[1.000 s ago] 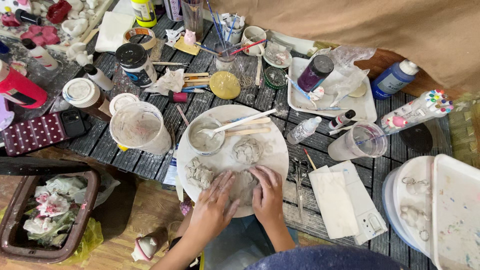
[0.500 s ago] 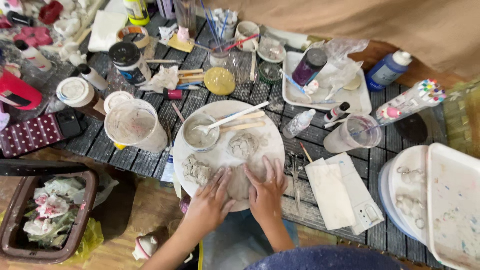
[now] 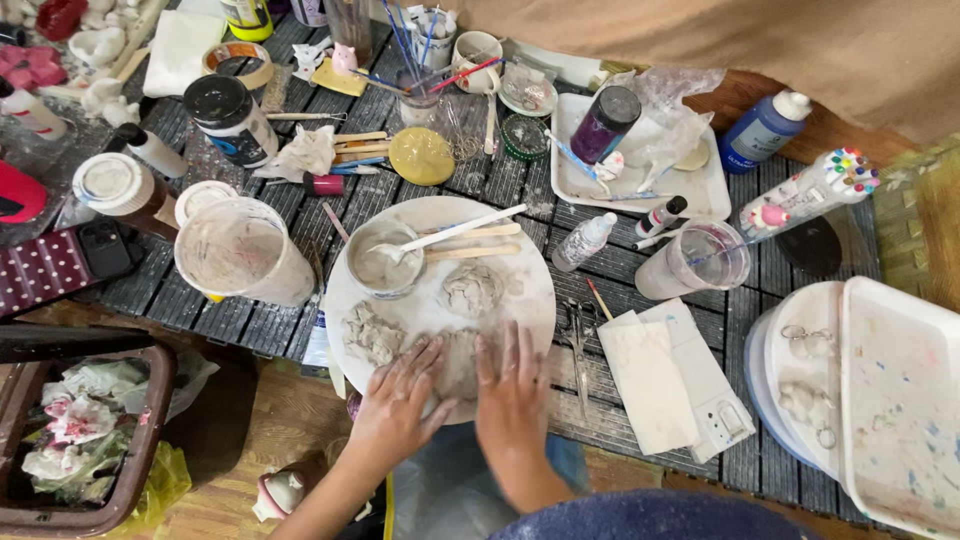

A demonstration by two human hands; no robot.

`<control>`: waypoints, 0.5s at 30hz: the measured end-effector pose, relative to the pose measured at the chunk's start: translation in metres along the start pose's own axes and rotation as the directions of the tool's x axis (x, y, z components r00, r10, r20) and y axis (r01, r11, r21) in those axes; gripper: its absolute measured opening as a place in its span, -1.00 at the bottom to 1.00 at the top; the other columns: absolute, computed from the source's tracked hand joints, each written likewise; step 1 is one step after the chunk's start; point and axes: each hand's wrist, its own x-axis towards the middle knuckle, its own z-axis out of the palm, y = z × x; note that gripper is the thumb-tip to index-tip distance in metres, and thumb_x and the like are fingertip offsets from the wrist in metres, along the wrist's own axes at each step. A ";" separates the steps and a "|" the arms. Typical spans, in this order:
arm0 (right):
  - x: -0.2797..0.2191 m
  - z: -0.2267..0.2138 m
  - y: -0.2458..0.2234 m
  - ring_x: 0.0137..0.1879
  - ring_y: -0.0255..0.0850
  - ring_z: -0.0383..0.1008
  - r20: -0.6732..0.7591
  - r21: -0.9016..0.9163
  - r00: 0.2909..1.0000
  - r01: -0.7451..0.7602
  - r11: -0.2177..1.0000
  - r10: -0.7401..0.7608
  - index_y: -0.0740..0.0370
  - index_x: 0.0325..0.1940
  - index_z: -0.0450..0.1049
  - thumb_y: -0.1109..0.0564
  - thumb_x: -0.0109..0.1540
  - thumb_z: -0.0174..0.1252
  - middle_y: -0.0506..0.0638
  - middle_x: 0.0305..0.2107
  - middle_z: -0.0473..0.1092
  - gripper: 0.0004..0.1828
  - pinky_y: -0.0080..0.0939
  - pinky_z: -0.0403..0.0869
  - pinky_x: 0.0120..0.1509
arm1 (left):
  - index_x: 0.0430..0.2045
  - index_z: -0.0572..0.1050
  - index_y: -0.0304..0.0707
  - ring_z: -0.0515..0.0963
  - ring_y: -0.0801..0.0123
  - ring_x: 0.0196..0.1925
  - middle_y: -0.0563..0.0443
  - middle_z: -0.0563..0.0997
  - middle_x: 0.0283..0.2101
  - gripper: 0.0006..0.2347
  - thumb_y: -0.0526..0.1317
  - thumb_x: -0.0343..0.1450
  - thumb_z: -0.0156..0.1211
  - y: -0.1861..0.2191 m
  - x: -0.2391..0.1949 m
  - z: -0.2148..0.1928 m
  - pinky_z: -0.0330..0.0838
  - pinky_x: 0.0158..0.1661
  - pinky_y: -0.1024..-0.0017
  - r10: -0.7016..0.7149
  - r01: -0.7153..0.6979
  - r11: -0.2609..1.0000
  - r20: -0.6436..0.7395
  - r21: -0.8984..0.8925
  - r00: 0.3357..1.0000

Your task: The person kneads and shapes a lump of gray clay on a white rotating board. They repeatedly flatten, fold, and roll the clay with both hands, occasionally using a wooden stick to press or smooth the surface. The workspace is cluttered with art supplies.

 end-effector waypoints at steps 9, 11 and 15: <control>-0.005 0.014 0.026 0.39 0.02 0.24 -0.114 0.337 0.992 0.095 0.937 -0.060 0.20 0.40 0.32 0.22 0.18 0.06 0.13 0.31 0.27 -0.35 0.12 0.16 0.40 | 0.27 0.37 -0.09 0.28 0.22 0.35 0.10 0.40 0.36 -0.39 0.11 0.33 0.26 0.006 0.006 -0.007 0.18 0.15 0.12 0.078 -0.085 0.992 0.082 0.097 0.994; -0.008 0.022 0.035 0.41 0.02 0.26 -0.158 0.400 0.985 0.129 0.907 -0.071 0.22 0.40 0.33 0.24 0.21 0.00 0.15 0.30 0.28 -0.38 0.11 0.17 0.43 | 0.27 0.37 -0.10 0.27 0.25 0.39 0.12 0.40 0.36 -0.39 0.13 0.33 0.25 0.013 0.009 -0.008 0.17 0.14 0.13 0.071 -0.081 0.992 0.098 0.095 0.993; -0.004 0.039 0.037 0.42 0.02 0.29 -0.357 0.519 0.934 0.191 0.833 0.008 0.20 0.37 0.36 0.20 0.32 -0.10 0.10 0.29 0.35 -0.50 0.11 0.16 0.52 | 0.21 0.41 -0.20 0.26 0.26 0.42 0.02 0.43 0.33 -0.39 0.13 0.32 0.27 0.029 0.019 -0.003 0.14 0.18 0.05 0.074 -0.083 0.991 0.085 0.106 0.994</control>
